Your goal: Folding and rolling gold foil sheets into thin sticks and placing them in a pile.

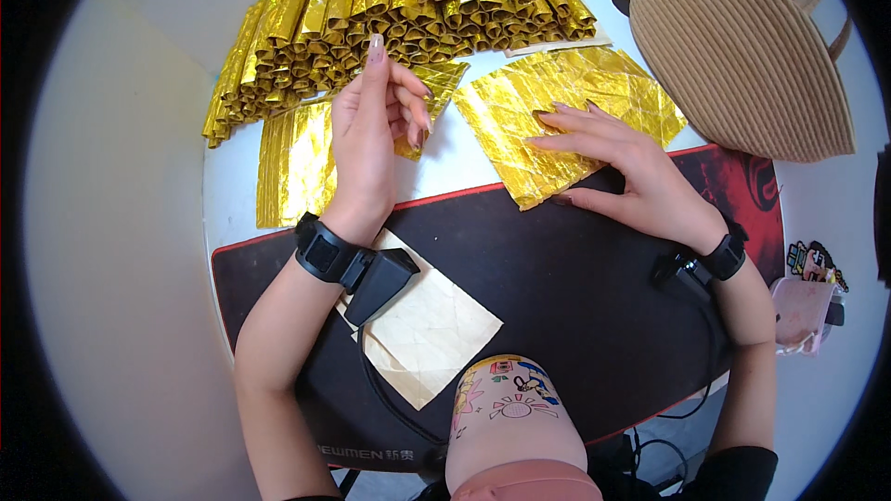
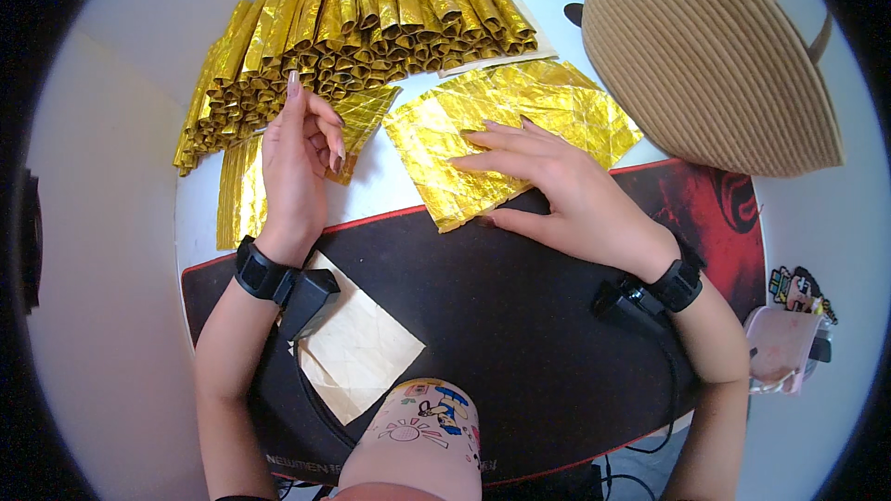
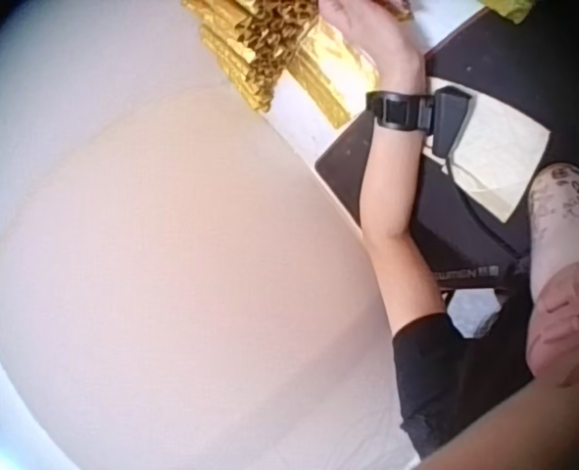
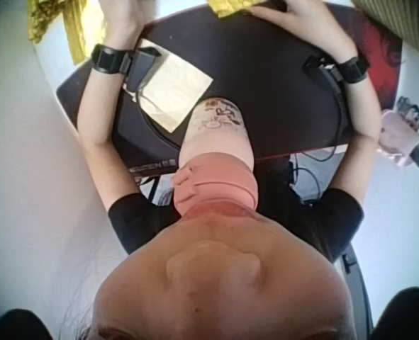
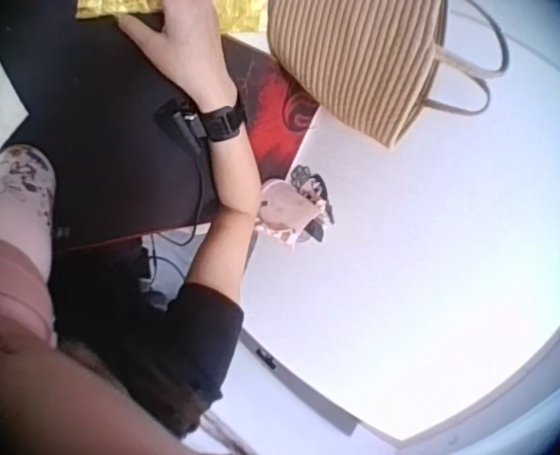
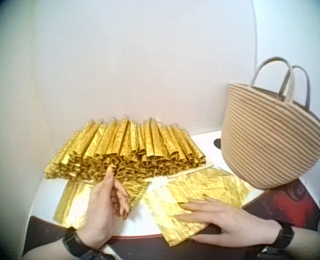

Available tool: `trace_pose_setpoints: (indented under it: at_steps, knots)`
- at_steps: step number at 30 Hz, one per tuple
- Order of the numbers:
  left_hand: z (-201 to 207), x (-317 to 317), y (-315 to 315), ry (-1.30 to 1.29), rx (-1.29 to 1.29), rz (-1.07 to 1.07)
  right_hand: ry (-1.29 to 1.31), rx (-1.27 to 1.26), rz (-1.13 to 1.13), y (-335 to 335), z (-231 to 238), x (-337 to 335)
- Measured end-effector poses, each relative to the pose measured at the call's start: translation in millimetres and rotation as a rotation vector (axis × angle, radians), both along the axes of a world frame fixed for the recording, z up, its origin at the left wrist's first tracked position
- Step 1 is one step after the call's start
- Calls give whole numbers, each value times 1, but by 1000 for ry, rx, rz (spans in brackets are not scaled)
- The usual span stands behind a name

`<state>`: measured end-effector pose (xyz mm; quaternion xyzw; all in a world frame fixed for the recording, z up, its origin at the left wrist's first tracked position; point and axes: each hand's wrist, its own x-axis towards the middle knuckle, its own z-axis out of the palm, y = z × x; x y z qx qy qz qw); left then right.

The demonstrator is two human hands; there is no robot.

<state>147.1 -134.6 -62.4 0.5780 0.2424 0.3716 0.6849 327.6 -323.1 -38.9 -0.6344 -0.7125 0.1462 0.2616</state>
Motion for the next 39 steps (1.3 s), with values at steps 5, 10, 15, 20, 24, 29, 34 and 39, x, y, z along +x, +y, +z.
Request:
trace_pose_setpoints:
  at_steps: [5,10,15,20,24,29,34,39]
  knots:
    - [3,2,-4,15,-12,-12,-30,54,38,2,-4,4]
    - [4,0,-3,36,-8,-7,4,119,17,1,-3,1]
    - [1,2,-2,14,-8,16,232,54,-139,-3,-2,1]
    - [8,5,-5,-3,30,-35,484,261,-190,-11,-2,-3]
    - [4,12,-12,-15,202,-126,1022,424,-259,-14,-4,-1]
    - [8,7,-14,-3,119,-362,1237,282,-412,-5,-5,3]
    - [6,7,-11,49,-4,-324,1234,187,-466,0,-8,10]
    - [2,7,-13,32,-15,-239,1238,90,-384,4,-6,14]
